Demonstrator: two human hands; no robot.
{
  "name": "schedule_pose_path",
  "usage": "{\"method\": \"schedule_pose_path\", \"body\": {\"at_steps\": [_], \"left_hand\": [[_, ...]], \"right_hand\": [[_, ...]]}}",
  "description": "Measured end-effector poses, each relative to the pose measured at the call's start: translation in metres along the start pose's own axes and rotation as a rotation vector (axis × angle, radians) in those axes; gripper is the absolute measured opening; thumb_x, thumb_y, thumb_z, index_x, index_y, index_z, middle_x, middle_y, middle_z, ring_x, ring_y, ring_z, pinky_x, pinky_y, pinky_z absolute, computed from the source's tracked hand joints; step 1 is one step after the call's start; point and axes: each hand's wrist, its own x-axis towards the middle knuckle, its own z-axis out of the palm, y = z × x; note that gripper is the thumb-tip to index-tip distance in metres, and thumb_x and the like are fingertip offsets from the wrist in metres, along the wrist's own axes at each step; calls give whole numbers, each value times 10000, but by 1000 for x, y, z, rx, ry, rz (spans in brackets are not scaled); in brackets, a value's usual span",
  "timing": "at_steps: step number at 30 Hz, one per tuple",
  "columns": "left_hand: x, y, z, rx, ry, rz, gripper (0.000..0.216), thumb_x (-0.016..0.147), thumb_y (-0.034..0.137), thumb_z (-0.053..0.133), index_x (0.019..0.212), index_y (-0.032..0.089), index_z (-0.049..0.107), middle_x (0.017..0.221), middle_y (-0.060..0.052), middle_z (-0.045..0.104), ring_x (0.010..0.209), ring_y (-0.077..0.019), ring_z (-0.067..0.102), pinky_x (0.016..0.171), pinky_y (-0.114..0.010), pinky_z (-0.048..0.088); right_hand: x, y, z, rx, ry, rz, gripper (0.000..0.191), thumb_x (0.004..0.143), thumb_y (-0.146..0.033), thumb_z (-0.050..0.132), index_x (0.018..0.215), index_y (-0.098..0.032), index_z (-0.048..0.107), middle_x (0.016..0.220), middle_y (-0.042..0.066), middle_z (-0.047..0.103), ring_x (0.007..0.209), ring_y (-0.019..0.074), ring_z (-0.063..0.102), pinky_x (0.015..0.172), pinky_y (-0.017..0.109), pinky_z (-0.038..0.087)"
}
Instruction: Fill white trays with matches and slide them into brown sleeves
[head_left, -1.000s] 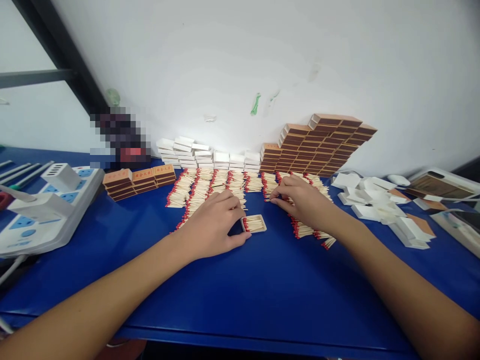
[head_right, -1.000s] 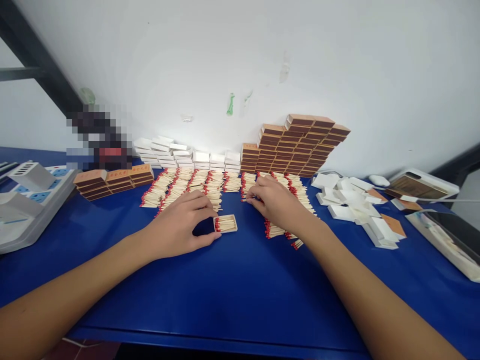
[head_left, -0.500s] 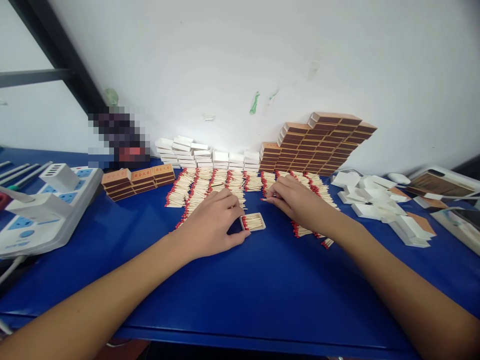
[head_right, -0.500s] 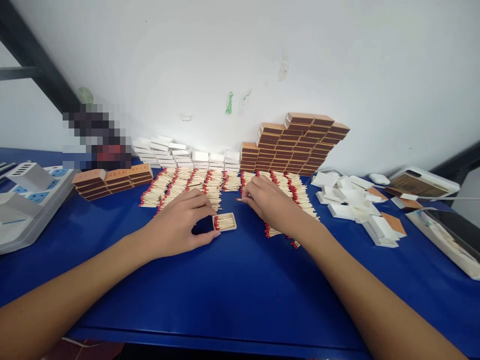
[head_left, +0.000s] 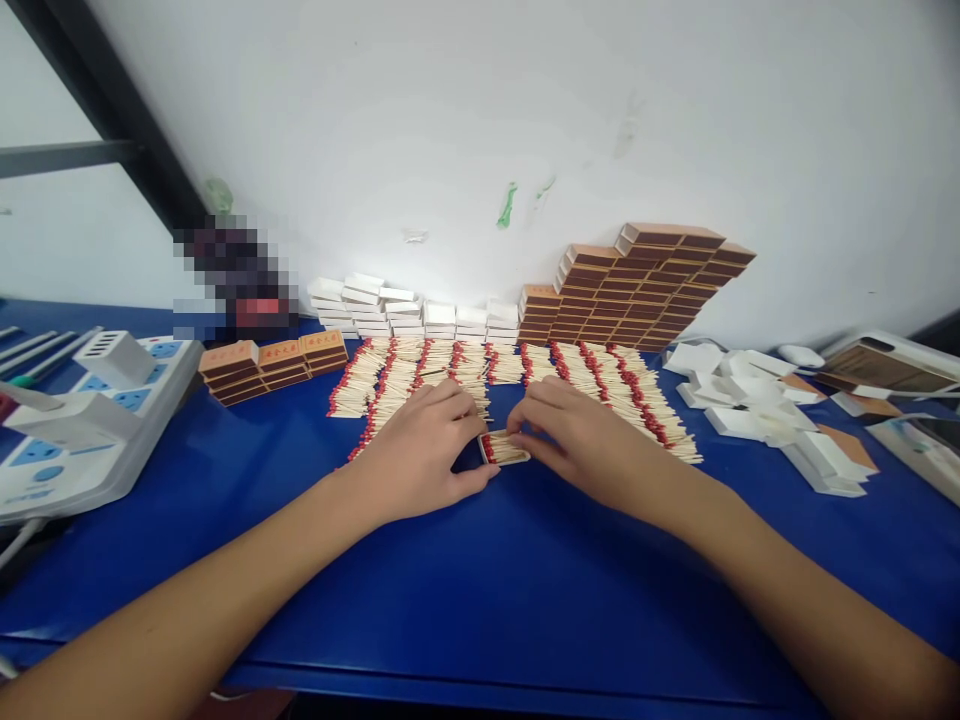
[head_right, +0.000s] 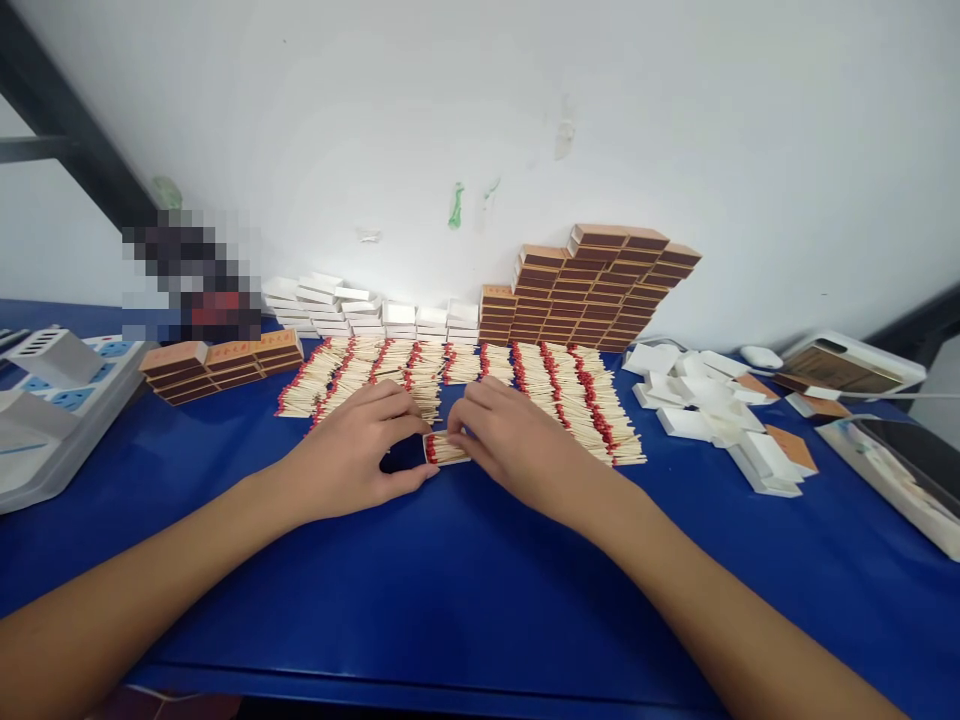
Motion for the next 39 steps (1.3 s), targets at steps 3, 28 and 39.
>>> {"method": "schedule_pose_path", "body": {"at_steps": [3, 28, 39], "left_hand": [[0, 0, 0, -11, -9, -7, 264, 995, 413, 747, 1066, 158, 756, 1030, -90, 708, 1075, -299, 627, 986, -489, 546], [1, 1, -2, -7, -19, -3, 264, 984, 405, 765, 1065, 154, 763, 1026, -93, 719, 1088, -301, 634, 988, -480, 548], [1, 1, -1, 8, 10, 9, 260, 986, 406, 756, 1020, 148, 746, 1071, -95, 720, 1062, -296, 641, 966, -481, 549]], "right_hand": [[-2, 27, -6, -48, 65, 61, 146, 1083, -236, 557, 995, -224, 673, 974, 103, 685, 963, 272, 620, 811, 400, 493], [1, 63, 4, -68, 39, 81, 171, 1076, -261, 541, 926, -230, 617, 915, 98, 647, 921, 276, 584, 795, 407, 467], [2, -19, -2, -167, -34, -66, 179, 1080, -168, 542, 938, -215, 639, 939, 98, 670, 886, 264, 600, 788, 412, 501]]}}
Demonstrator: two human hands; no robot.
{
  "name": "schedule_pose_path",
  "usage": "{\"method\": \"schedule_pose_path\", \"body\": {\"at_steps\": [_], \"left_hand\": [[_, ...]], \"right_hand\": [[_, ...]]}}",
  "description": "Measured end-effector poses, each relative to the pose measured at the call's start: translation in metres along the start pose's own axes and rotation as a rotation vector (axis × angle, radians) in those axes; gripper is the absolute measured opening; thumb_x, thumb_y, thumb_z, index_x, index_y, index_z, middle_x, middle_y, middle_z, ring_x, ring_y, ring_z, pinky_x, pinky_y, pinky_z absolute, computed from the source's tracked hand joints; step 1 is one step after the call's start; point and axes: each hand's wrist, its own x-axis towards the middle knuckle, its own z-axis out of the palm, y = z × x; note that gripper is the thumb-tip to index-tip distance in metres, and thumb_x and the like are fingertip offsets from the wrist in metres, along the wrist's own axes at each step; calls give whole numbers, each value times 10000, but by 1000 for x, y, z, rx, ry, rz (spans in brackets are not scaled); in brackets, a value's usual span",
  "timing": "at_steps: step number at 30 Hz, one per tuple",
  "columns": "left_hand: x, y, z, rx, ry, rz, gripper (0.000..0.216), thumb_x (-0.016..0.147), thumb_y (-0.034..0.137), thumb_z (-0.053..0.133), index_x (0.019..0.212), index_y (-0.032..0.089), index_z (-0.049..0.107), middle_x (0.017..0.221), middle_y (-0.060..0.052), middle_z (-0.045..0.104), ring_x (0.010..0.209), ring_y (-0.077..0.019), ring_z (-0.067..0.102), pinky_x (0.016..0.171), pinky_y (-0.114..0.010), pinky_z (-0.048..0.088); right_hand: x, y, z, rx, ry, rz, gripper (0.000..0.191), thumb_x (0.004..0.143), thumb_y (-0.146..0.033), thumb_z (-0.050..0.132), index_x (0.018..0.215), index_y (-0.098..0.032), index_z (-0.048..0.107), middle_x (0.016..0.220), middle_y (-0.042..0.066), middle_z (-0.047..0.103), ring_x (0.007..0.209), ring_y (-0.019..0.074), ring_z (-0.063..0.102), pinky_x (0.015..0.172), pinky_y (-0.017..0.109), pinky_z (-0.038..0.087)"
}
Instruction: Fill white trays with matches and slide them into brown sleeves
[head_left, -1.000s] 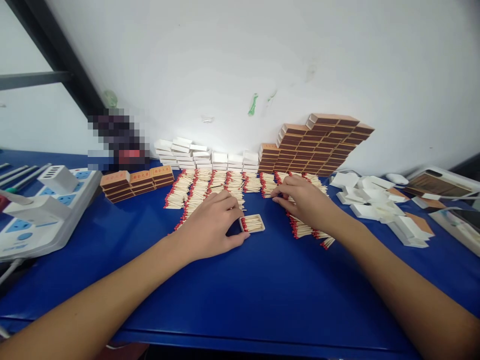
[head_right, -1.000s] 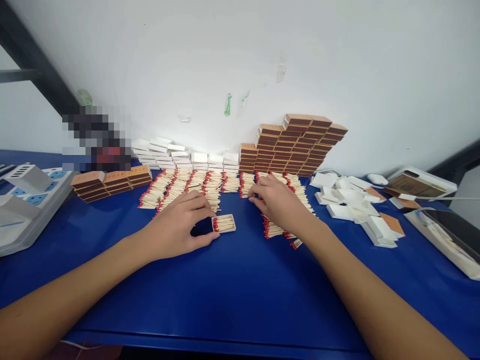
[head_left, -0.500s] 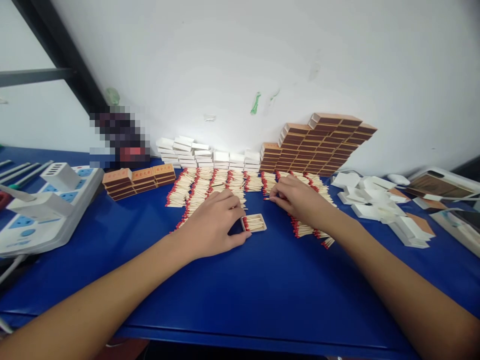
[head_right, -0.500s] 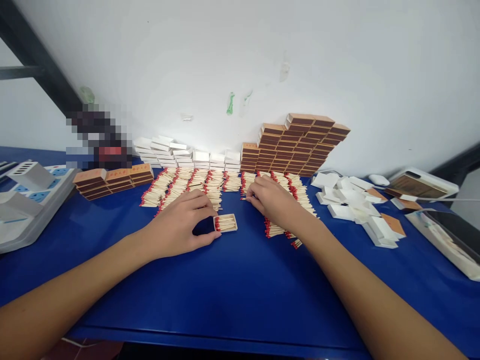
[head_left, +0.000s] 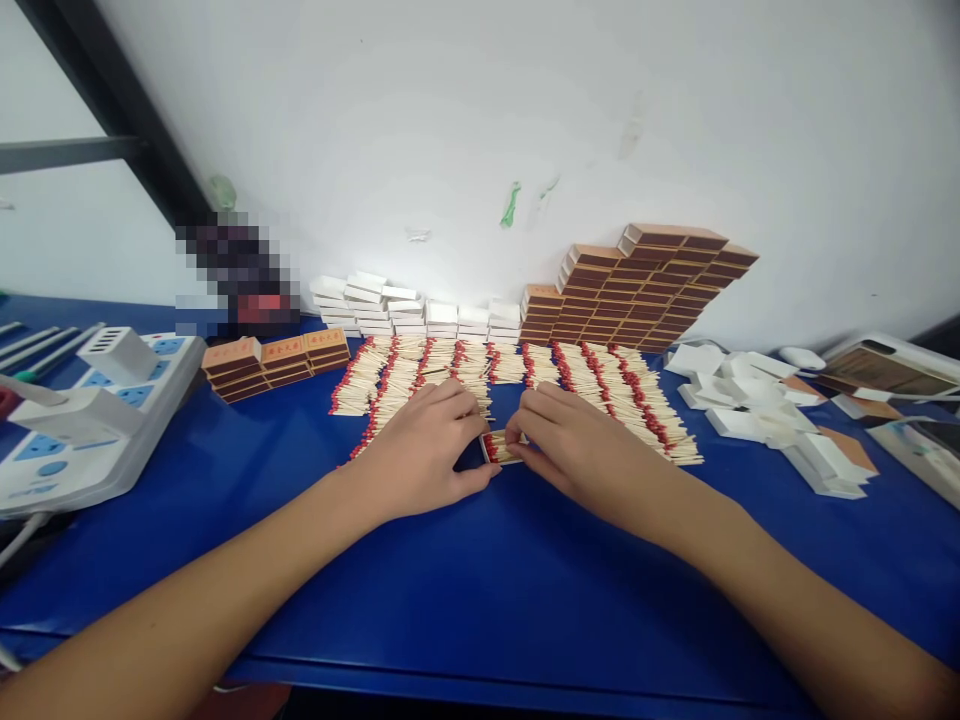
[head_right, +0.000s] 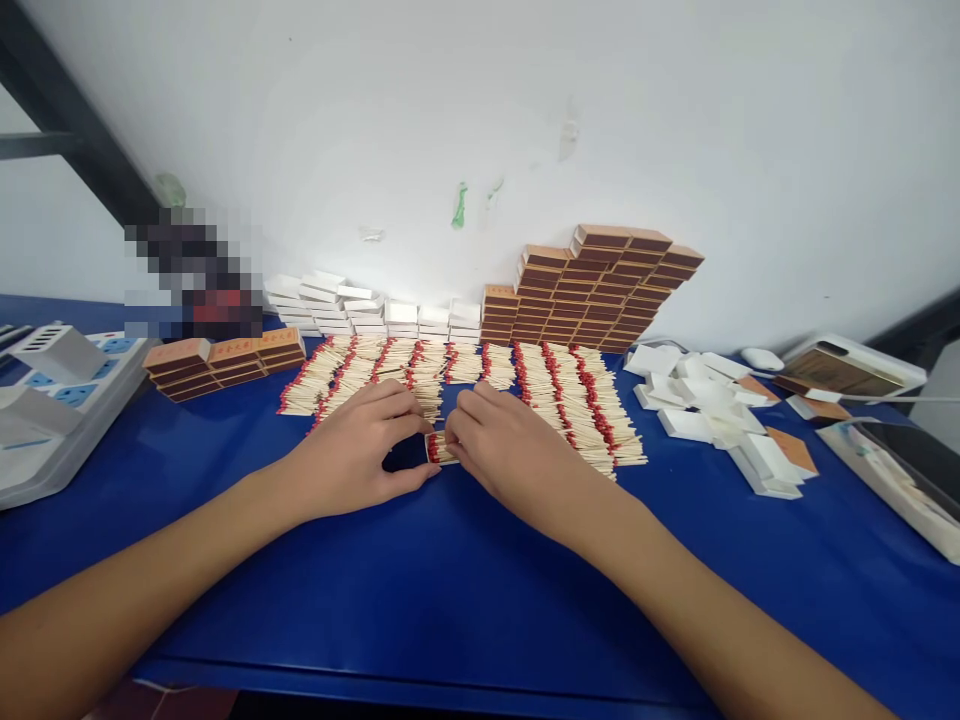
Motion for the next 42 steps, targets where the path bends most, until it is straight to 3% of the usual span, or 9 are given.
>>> {"method": "schedule_pose_path", "body": {"at_steps": [7, 12, 18, 25, 30, 36, 42], "left_hand": [[0, 0, 0, 0, -15, -4, 266, 992, 405, 749, 1030, 142, 757, 1029, -90, 704, 1071, -302, 633, 963, -485, 551], [-2, -1, 1, -14, -21, -13, 278, 990, 413, 760, 1073, 148, 770, 1030, -89, 710, 1086, -302, 631, 989, -486, 549], [-2, -1, 1, -14, -31, -14, 284, 991, 411, 760, 1081, 142, 769, 1059, -93, 720, 1103, -305, 629, 1010, -493, 544], [-1, -1, 0, -14, -26, -10, 275, 990, 408, 761, 1072, 146, 769, 1048, -91, 717, 1105, -301, 633, 1008, -480, 544], [-1, 0, 0, -15, -31, -10, 289, 983, 414, 772, 1074, 140, 769, 1034, -86, 718, 1094, -300, 636, 997, -481, 549], [-1, 1, 0, -5, -31, -11, 281, 980, 410, 777, 1072, 144, 767, 1041, -89, 722, 1109, -305, 640, 1002, -478, 550], [-1, -1, 1, -11, -28, -4, 289, 987, 416, 767, 1068, 138, 768, 1029, -89, 718, 1096, -301, 634, 999, -487, 550]], "right_hand": [[-4, 7, 1, 100, 19, 26, 146, 1079, -184, 564, 971, -215, 656, 965, 91, 692, 909, 251, 637, 788, 383, 512], [-9, 48, 3, 36, 141, 256, 147, 1057, -260, 591, 949, -224, 685, 920, 94, 704, 896, 270, 647, 780, 401, 484], [-2, 74, 21, 16, 97, 455, 279, 988, -413, 684, 776, -233, 661, 810, 71, 696, 846, 275, 625, 800, 420, 455], [1, 76, 23, 71, 44, 418, 294, 1018, -320, 612, 741, -239, 558, 790, 69, 646, 823, 258, 592, 735, 380, 413], [-7, 89, 19, 93, -6, 292, 192, 1038, -273, 597, 854, -224, 621, 918, 99, 663, 897, 273, 595, 802, 389, 446], [-6, 92, 21, 37, -9, 277, 142, 1039, -235, 587, 927, -216, 672, 980, 123, 677, 937, 289, 597, 824, 400, 452], [-2, 92, 22, 47, -3, 229, 201, 1069, -241, 535, 909, -228, 656, 924, 110, 668, 936, 285, 598, 810, 394, 441]]}}
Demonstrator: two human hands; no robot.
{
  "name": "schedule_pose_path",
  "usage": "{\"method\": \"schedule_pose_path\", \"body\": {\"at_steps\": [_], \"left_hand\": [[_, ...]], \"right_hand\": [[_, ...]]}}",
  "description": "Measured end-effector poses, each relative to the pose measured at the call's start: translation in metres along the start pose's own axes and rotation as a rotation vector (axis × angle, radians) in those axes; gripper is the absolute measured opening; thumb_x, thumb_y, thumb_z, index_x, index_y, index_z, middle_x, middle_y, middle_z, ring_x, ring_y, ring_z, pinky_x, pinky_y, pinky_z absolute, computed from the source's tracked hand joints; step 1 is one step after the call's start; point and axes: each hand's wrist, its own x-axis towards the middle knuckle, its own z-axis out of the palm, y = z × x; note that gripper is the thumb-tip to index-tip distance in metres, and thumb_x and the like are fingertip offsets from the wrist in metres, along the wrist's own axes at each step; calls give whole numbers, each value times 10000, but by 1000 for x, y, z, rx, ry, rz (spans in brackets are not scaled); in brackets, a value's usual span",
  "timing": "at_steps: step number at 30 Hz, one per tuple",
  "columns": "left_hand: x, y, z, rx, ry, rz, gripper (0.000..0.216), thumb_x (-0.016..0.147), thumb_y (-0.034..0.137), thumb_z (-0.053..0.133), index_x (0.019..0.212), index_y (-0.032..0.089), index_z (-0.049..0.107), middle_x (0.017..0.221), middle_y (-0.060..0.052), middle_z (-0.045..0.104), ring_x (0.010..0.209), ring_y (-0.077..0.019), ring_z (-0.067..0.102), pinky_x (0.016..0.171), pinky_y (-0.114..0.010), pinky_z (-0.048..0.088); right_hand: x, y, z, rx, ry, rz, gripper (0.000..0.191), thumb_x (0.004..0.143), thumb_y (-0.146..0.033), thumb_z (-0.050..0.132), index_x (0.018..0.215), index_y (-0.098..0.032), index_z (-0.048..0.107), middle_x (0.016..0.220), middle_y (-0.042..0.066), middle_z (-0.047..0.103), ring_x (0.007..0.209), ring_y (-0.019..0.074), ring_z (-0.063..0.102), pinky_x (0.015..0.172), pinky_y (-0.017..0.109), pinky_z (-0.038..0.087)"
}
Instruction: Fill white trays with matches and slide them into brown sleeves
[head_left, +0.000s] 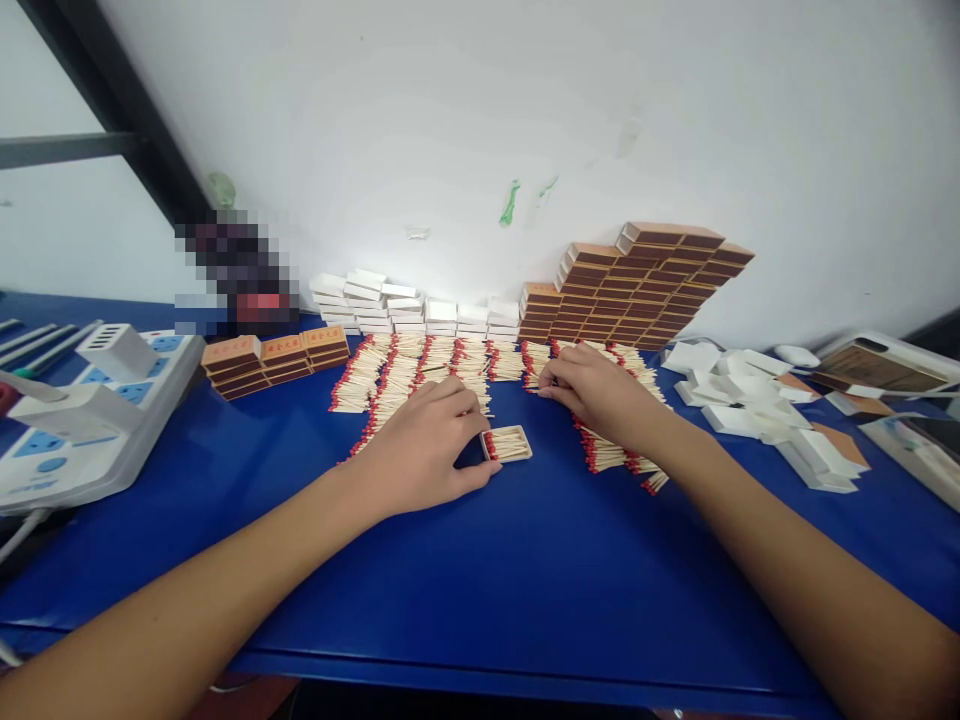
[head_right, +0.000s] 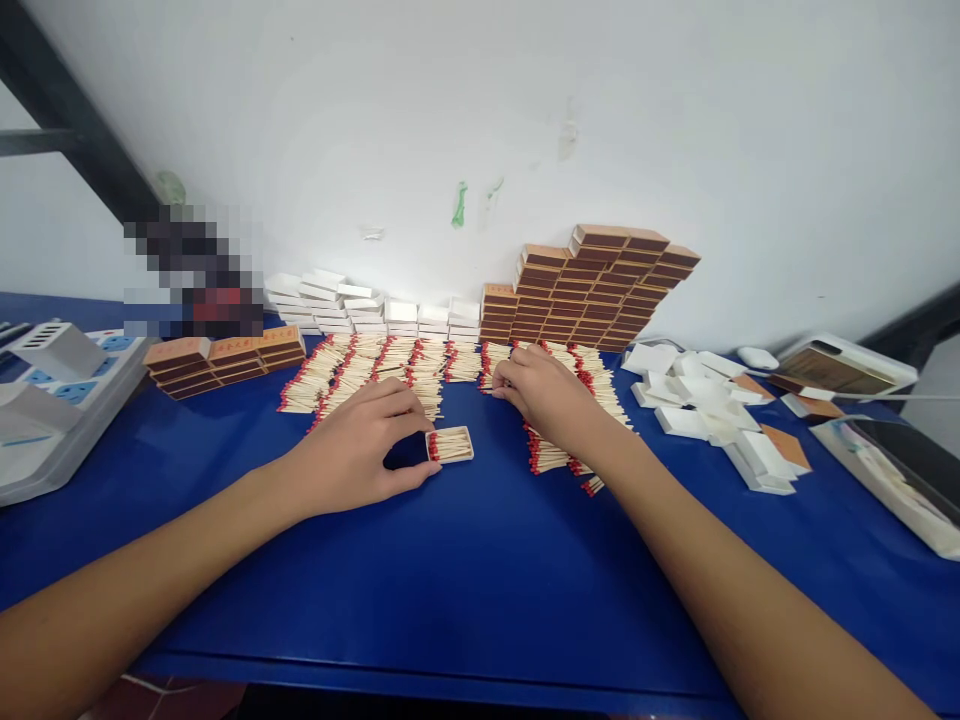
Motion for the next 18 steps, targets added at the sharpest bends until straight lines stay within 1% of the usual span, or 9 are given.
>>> {"method": "schedule_pose_path", "body": {"at_steps": [4, 7, 10, 12, 14, 16, 18], "left_hand": [[0, 0, 0, 9, 1, -4, 293, 984, 425, 770, 1061, 142, 767, 1027, -89, 716, 1090, -304, 633, 993, -486, 547], [0, 0, 0, 3, 1, -5, 289, 982, 415, 773, 1069, 139, 768, 1029, -87, 716, 1097, -303, 636, 997, -480, 546], [0, 0, -1, 6, 1, -6, 294, 980, 415, 775, 1089, 142, 767, 1039, -85, 720, 1102, -304, 639, 994, -479, 546], [0, 0, -1, 16, -2, -9, 290, 983, 423, 770, 1078, 150, 765, 1044, -83, 719, 1096, -304, 639, 981, -477, 547], [0, 0, -1, 21, -5, -6, 282, 991, 426, 759, 1054, 152, 761, 1048, -85, 715, 1095, -301, 636, 979, -477, 548], [0, 0, -1, 22, -2, -3, 281, 996, 425, 750, 1037, 148, 757, 1052, -89, 712, 1095, -301, 632, 982, -480, 548], [0, 0, 0, 21, -1, -2, 280, 998, 422, 745, 1035, 145, 755, 1054, -92, 714, 1085, -300, 633, 976, -484, 550]], "right_hand": [[2, 1, 2, 9, -7, 11, 236, 1075, -273, 541, 850, -230, 598, 892, 107, 653, 924, 289, 581, 802, 404, 443], [-1, -9, -2, 36, 14, -23, 221, 1084, -281, 538, 879, -227, 599, 911, 107, 655, 925, 286, 579, 797, 404, 449], [-8, -33, -11, 100, 30, -77, 193, 1105, -289, 538, 940, -225, 615, 958, 97, 667, 941, 267, 600, 813, 388, 466], [-13, -53, -16, 114, 7, -107, 188, 1115, -278, 538, 952, -224, 612, 1000, 92, 672, 943, 252, 610, 815, 376, 472], [-16, -70, -19, 92, -16, -152, 154, 1100, -233, 566, 954, -218, 613, 979, 79, 667, 914, 241, 608, 803, 372, 474], [-18, -83, -20, 51, -33, -177, 163, 1088, -181, 564, 936, -214, 615, 955, 78, 664, 895, 242, 600, 796, 377, 477], [-19, -89, -19, 27, -44, -185, 183, 1082, -158, 555, 920, -216, 618, 940, 82, 665, 886, 247, 593, 785, 383, 480]]}}
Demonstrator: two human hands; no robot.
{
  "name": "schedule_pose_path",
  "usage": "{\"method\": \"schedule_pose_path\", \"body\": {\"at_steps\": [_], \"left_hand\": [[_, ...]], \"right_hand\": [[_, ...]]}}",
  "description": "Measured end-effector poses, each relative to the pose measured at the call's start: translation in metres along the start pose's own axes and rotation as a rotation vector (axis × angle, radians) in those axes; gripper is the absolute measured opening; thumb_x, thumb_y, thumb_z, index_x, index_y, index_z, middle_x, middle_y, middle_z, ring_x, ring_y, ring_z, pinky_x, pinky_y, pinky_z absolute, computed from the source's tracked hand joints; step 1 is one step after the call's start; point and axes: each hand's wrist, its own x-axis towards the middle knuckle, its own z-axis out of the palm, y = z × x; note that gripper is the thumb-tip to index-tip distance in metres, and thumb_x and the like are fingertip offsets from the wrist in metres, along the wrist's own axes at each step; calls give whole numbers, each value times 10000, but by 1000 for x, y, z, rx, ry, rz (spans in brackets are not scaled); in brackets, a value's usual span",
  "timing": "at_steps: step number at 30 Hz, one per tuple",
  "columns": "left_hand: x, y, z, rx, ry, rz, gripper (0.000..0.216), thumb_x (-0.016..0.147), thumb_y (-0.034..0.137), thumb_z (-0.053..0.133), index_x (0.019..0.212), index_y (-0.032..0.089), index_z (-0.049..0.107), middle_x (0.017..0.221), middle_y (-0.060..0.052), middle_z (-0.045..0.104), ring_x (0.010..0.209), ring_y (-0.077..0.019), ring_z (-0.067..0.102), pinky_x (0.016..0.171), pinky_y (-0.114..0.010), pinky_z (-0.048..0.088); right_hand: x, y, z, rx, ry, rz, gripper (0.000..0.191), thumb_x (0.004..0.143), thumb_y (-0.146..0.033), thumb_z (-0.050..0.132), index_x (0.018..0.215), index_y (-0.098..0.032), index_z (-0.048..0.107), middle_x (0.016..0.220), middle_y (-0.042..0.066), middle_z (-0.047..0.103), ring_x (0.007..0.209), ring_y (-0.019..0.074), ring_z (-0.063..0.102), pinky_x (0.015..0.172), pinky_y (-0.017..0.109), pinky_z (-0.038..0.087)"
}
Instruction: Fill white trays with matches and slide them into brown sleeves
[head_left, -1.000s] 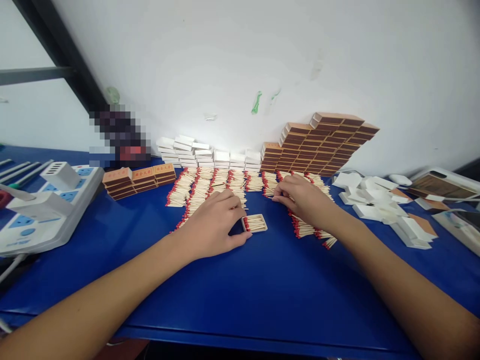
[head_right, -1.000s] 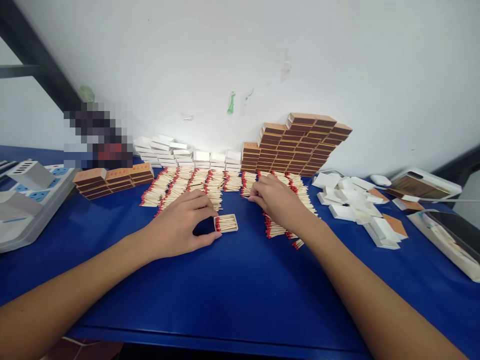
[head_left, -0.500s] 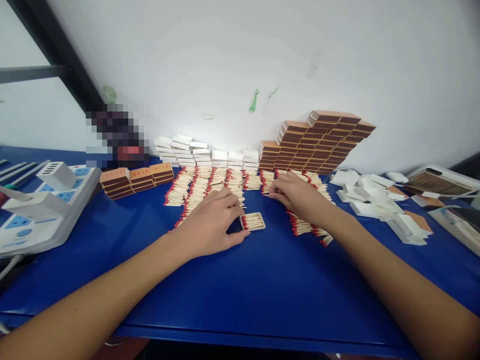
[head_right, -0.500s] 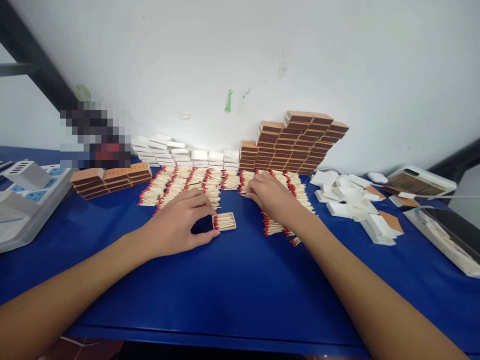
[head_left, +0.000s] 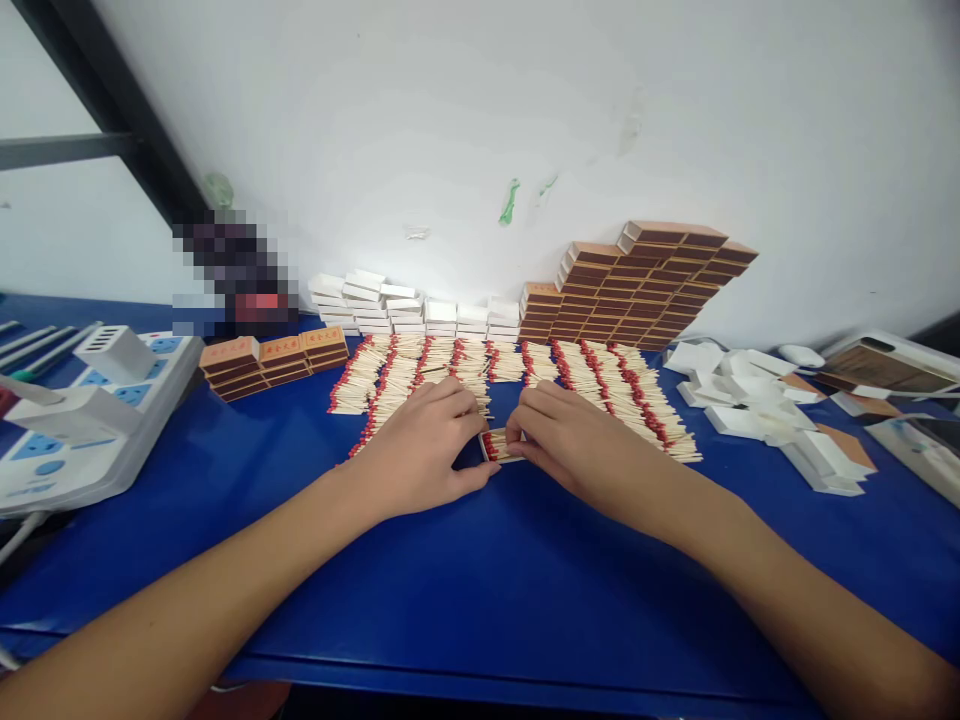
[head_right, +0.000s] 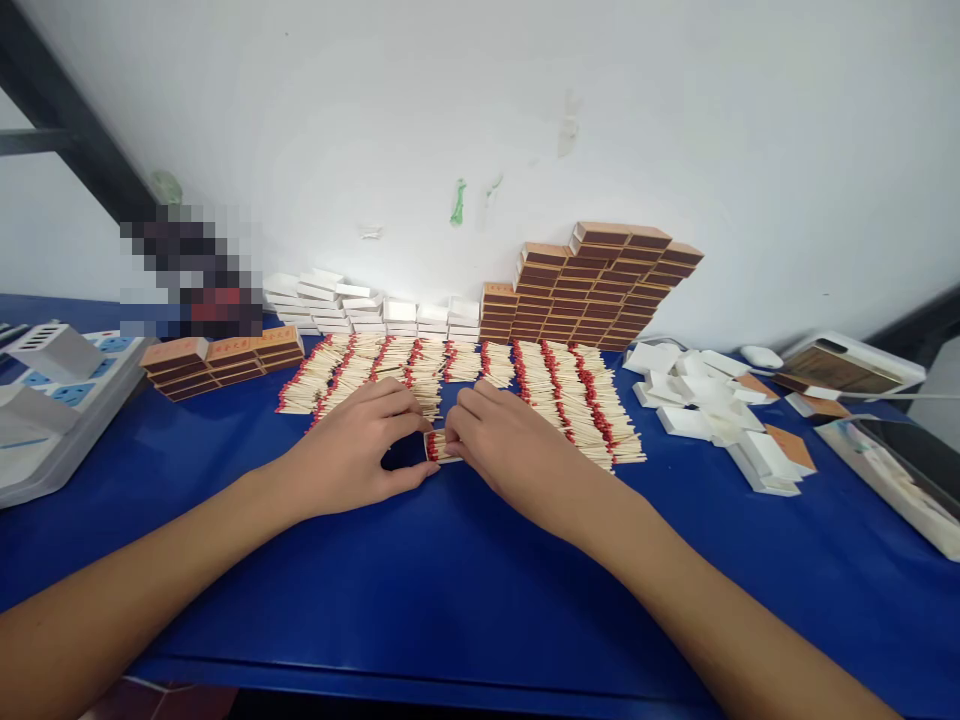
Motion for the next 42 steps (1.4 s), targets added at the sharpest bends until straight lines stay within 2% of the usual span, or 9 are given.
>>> {"method": "schedule_pose_path", "body": {"at_steps": [6, 9, 12, 15, 19, 25, 34, 38, 42], "left_hand": [[0, 0, -1, -11, 7, -1, 280, 1003, 431, 743, 1055, 157, 762, 1040, -89, 717, 1087, -302, 637, 979, -481, 551], [0, 1, -1, -26, 7, -8, 271, 990, 411, 761, 1082, 156, 763, 1052, -90, 719, 1108, -304, 636, 994, -483, 550], [0, 1, -1, -37, 4, -8, 260, 991, 404, 757, 1059, 154, 764, 1043, -93, 716, 1108, -306, 631, 999, -491, 547], [0, 1, 0, -43, 4, -7, 261, 993, 402, 753, 1060, 150, 763, 1043, -95, 717, 1111, -306, 627, 1006, -491, 543], [0, 1, 0, -39, 7, -7, 258, 986, 398, 765, 1062, 151, 764, 1034, -92, 718, 1107, -304, 631, 1008, -485, 539], [-1, 1, 1, -29, -6, 3, 291, 984, 425, 768, 1080, 151, 770, 1055, -101, 723, 1103, -303, 639, 1003, -481, 543], [-1, 0, 2, -32, 6, 5, 280, 990, 430, 762, 1078, 165, 761, 1048, -92, 723, 1106, -300, 635, 1004, -473, 536], [-1, 1, 1, -31, 3, 3, 280, 991, 423, 761, 1069, 154, 761, 1045, -94, 723, 1102, -299, 635, 1000, -472, 539], [-1, 2, 0, -16, 4, -6, 275, 994, 420, 753, 1096, 165, 757, 1067, -91, 726, 1100, -300, 635, 999, -476, 537]], "right_hand": [[-5, 8, -1, 139, -17, 63, 125, 1087, -227, 580, 986, -229, 653, 1015, 79, 678, 940, 241, 625, 799, 371, 501], [-6, 28, -4, 115, 74, 156, 118, 1077, -251, 587, 993, -228, 667, 986, 86, 686, 948, 258, 628, 805, 383, 491], [-5, 55, -1, -23, 155, 249, 145, 1061, -273, 590, 966, -213, 681, 931, 102, 691, 928, 291, 622, 824, 423, 465], [-3, 77, 7, -67, 143, 308, 153, 1030, -307, 634, 927, -215, 699, 896, 99, 685, 918, 299, 614, 840, 434, 455], [0, 89, 15, -32, 94, 280, 165, 1029, -284, 605, 943, -214, 728, 927, 107, 672, 913, 288, 593, 844, 425, 452], [3, 89, 19, -21, 102, 246, 179, 1043, -261, 567, 994, -211, 731, 953, 108, 667, 899, 275, 570, 872, 428, 444], [7, 87, 21, 16, 76, 200, 185, 1051, -259, 541, 907, -216, 648, 936, 112, 655, 927, 284, 582, 820, 410, 453], [5, 73, 15, 28, 55, 167, 200, 1080, -276, 521, 910, -221, 609, 952, 113, 652, 959, 291, 589, 830, 418, 471], [-1, 43, 1, 70, 49, 108, 189, 1103, -279, 522, 953, -225, 624, 1013, 114, 668, 970, 275, 608, 824, 410, 490]]}}
